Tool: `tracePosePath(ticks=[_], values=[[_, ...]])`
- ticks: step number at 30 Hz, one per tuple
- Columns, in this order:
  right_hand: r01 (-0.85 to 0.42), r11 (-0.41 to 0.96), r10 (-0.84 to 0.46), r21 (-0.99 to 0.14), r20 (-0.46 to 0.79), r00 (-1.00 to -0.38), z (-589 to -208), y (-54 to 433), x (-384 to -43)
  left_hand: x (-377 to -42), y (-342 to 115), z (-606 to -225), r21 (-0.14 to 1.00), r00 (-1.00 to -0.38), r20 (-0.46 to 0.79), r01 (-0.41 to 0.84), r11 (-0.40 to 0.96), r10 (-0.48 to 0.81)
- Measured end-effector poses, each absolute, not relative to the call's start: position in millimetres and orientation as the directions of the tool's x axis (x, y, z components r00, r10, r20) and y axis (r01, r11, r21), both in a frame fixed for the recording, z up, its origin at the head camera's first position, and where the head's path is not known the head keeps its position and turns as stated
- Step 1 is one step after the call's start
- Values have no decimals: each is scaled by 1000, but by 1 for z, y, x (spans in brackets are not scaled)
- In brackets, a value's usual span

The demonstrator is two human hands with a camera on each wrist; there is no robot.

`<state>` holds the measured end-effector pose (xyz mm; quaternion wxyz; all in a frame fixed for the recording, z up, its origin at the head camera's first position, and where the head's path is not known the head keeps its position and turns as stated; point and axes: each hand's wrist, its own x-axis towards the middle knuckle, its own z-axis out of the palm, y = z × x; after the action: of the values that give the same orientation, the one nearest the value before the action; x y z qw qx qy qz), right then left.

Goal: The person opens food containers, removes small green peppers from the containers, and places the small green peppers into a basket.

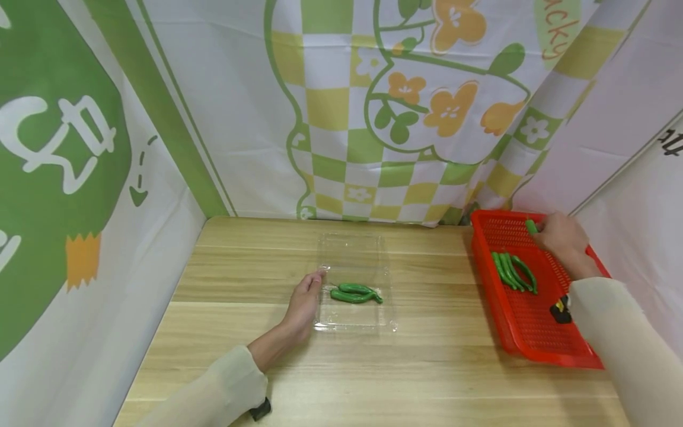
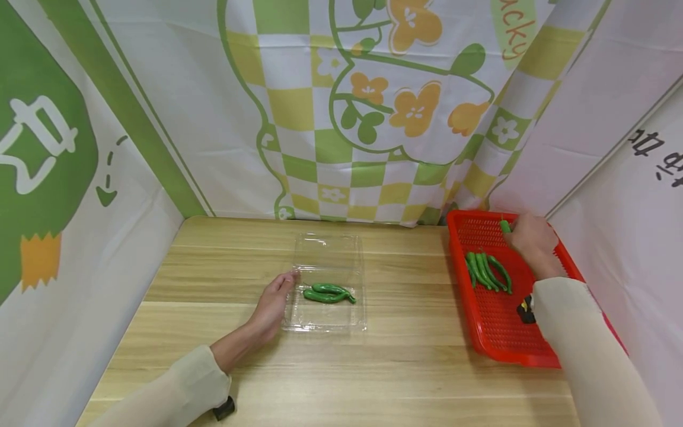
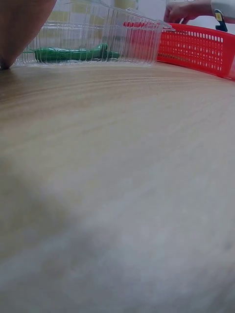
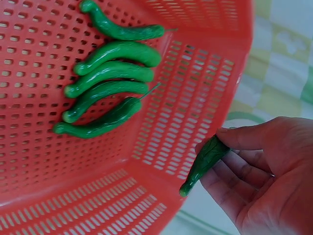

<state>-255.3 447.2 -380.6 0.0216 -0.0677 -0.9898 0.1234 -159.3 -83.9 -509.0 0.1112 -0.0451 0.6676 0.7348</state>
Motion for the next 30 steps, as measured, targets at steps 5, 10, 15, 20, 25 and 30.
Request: tracePosePath(ticks=[5, 10, 15, 20, 25, 30], values=[[167, 957, 170, -236, -7, -985, -392, 454, -256, -159, -83, -510, 969, -971, -224, -231, -85, 85], [242, 942, 231, -233, -73, -970, -400, 458, -254, -159, -83, -510, 969, -971, -227, -232, -79, 75], [262, 935, 239, -237, -122, -963, -406, 461, -252, -159, -83, -510, 970, -972, -224, -230, -79, 76], [280, 933, 245, -225, -168, -955, -411, 465, -250, -160, -83, -510, 971, -972, -223, -229, -73, 72], [273, 937, 233, -216, -195, -953, -417, 467, -248, -159, -83, -509, 970, -971, -227, -233, -77, 78], [260, 940, 215, -219, -209, -954, -422, 468, -247, -158, -83, -509, 970, -971, -226, -232, -75, 82]])
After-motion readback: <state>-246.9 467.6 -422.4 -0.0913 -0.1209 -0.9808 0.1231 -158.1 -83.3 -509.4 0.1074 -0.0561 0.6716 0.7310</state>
